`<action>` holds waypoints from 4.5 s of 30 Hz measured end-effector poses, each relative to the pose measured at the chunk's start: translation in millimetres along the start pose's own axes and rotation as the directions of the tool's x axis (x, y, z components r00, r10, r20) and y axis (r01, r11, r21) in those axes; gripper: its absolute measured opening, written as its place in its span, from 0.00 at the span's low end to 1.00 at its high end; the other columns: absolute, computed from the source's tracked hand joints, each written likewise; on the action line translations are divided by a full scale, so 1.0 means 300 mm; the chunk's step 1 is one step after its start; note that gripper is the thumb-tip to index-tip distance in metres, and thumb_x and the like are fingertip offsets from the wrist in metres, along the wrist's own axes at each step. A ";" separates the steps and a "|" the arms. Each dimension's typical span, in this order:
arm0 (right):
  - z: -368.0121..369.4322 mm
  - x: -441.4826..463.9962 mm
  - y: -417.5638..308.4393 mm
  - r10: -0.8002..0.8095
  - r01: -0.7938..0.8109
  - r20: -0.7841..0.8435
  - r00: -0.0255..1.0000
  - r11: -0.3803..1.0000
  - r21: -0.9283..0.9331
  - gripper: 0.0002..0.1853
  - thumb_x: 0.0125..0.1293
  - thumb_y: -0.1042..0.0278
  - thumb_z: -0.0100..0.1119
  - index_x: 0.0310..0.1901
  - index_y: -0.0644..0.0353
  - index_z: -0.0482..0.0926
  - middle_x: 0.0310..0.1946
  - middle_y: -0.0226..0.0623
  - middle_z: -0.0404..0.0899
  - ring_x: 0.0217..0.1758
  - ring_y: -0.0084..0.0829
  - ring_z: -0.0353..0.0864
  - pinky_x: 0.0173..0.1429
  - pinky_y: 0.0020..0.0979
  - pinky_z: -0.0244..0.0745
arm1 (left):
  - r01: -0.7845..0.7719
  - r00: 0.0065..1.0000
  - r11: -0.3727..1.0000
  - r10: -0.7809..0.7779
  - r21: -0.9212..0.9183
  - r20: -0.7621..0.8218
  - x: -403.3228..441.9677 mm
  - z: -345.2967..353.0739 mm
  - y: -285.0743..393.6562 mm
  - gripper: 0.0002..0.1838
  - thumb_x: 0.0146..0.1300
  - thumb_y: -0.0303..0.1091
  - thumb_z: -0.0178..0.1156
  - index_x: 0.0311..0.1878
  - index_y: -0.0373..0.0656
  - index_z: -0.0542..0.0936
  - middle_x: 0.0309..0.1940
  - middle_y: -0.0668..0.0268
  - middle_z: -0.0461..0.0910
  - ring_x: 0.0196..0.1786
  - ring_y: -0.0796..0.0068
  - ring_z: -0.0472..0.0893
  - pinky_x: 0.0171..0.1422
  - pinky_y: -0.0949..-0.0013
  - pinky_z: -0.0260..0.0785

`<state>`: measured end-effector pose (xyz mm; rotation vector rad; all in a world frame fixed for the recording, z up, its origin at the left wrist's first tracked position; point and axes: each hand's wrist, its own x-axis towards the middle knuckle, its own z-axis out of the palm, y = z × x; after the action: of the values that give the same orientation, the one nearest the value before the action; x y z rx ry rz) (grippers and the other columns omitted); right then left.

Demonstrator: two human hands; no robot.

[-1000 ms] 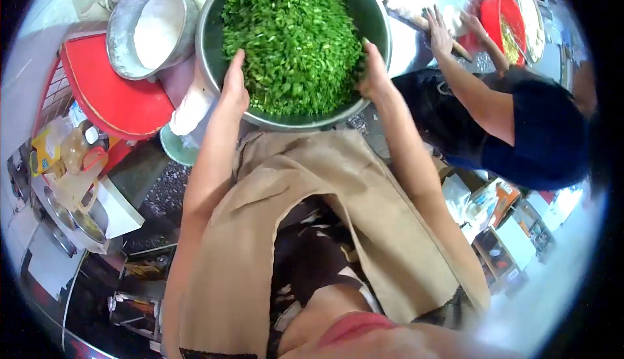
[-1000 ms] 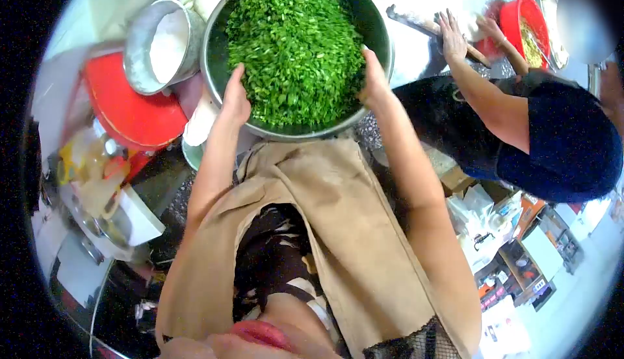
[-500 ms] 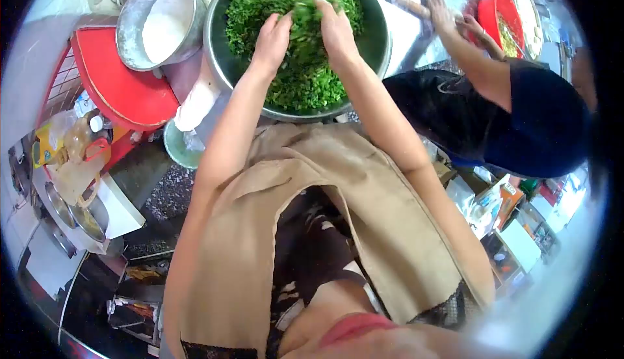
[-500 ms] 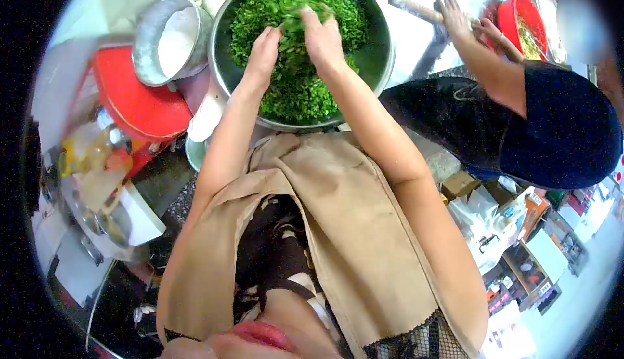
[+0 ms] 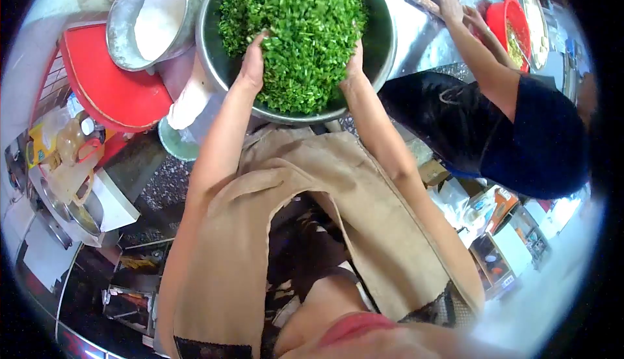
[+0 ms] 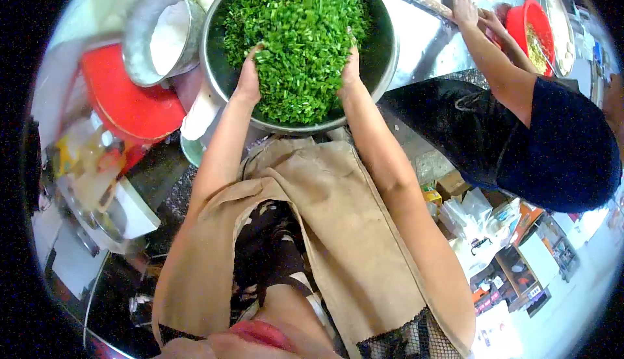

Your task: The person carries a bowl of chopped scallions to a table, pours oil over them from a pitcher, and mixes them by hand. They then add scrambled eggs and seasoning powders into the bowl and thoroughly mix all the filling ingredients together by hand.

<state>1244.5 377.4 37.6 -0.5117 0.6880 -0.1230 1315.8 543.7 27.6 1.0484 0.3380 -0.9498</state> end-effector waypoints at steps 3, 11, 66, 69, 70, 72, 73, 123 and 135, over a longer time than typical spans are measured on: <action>0.115 -0.077 -0.024 -0.072 0.068 -0.031 0.997 0.990 -0.124 0.31 0.58 0.39 0.41 0.51 0.60 0.68 0.46 0.39 0.73 0.46 0.35 0.73 0.50 0.37 0.70 | -0.274 0.962 0.958 0.272 0.083 0.037 -0.026 0.077 0.018 0.17 0.57 0.39 0.49 0.48 0.41 0.72 0.41 0.70 0.74 0.44 0.78 0.71 0.51 0.73 0.61; 0.142 -0.274 -0.063 0.074 -0.157 -0.325 0.943 0.958 -0.238 0.29 0.62 0.46 0.38 0.57 0.60 0.63 0.56 0.42 0.65 0.58 0.34 0.63 0.62 0.31 0.54 | -0.199 0.908 0.925 0.298 0.322 -0.296 -0.064 -0.032 0.040 0.18 0.57 0.34 0.44 0.50 0.37 0.69 0.46 0.59 0.73 0.48 0.67 0.73 0.54 0.66 0.63; 0.283 0.287 -0.284 0.379 0.163 -0.016 0.925 -0.435 -0.886 0.54 0.39 0.26 0.53 0.49 0.80 0.66 0.50 0.61 0.67 0.55 0.46 0.68 0.57 0.36 0.64 | -0.165 0.971 0.738 0.004 0.655 0.240 0.108 -0.024 0.240 0.29 0.57 0.42 0.52 0.59 0.37 0.61 0.53 0.57 0.68 0.56 0.69 0.65 0.61 0.68 0.55; 0.322 0.246 -0.355 0.566 0.413 0.155 0.810 -0.362 -0.836 0.54 0.36 0.27 0.58 0.49 0.78 0.67 0.44 0.59 0.72 0.49 0.44 0.74 0.55 0.36 0.67 | -0.389 0.914 0.476 0.093 0.789 0.395 -0.071 0.055 0.344 0.32 0.57 0.44 0.54 0.60 0.37 0.60 0.57 0.58 0.63 0.58 0.69 0.64 0.63 0.68 0.53; 0.384 0.219 -0.377 0.535 0.458 0.248 0.807 -0.304 -0.835 0.54 0.35 0.27 0.59 0.50 0.77 0.66 0.44 0.59 0.72 0.49 0.44 0.74 0.55 0.36 0.67 | -0.391 0.914 0.477 0.097 0.787 0.395 -0.050 0.044 0.339 0.32 0.57 0.44 0.54 0.60 0.37 0.60 0.57 0.58 0.63 0.58 0.69 0.64 0.63 0.68 0.53; 0.343 0.378 -0.292 0.256 0.470 0.397 0.881 -0.392 -0.791 0.55 0.35 0.26 0.58 0.52 0.75 0.65 0.47 0.59 0.70 0.52 0.45 0.71 0.59 0.37 0.63 | -0.115 0.965 0.688 0.248 0.716 -0.083 0.058 -0.020 0.296 0.34 0.58 0.48 0.52 0.62 0.37 0.58 0.60 0.57 0.59 0.62 0.68 0.59 0.65 0.68 0.49; 0.303 0.495 -0.222 0.271 0.367 0.275 0.922 -0.397 -0.841 0.55 0.35 0.26 0.57 0.52 0.76 0.65 0.48 0.59 0.69 0.53 0.46 0.70 0.59 0.37 0.63 | -0.233 0.958 0.725 0.286 0.648 0.025 0.170 -0.087 0.238 0.38 0.58 0.55 0.49 0.63 0.35 0.55 0.62 0.55 0.57 0.65 0.67 0.55 0.67 0.69 0.45; 0.265 0.572 -0.260 0.297 0.205 0.181 0.938 -0.051 -0.977 0.50 0.39 0.24 0.51 0.53 0.66 0.69 0.53 0.52 0.67 0.57 0.40 0.67 0.60 0.35 0.59 | -0.177 0.984 0.920 0.168 0.350 0.055 0.360 0.006 0.289 0.32 0.62 0.54 0.43 0.59 0.36 0.63 0.57 0.60 0.65 0.57 0.69 0.66 0.61 0.68 0.54; 0.135 -0.065 -0.201 0.270 0.512 0.563 0.781 -0.794 -0.329 0.46 0.38 0.61 0.66 0.62 0.50 0.53 0.63 0.42 0.50 0.67 0.44 0.47 0.66 0.50 0.47 | -0.350 0.801 -0.593 0.211 0.725 0.560 -0.134 0.123 0.107 0.48 0.34 0.48 0.68 0.62 0.50 0.58 0.65 0.55 0.46 0.65 0.48 0.47 0.62 0.41 0.47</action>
<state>1258.6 346.9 105.1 -3.0038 -0.3740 0.3490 1311.4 537.8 90.4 2.6073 -1.4212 -0.3312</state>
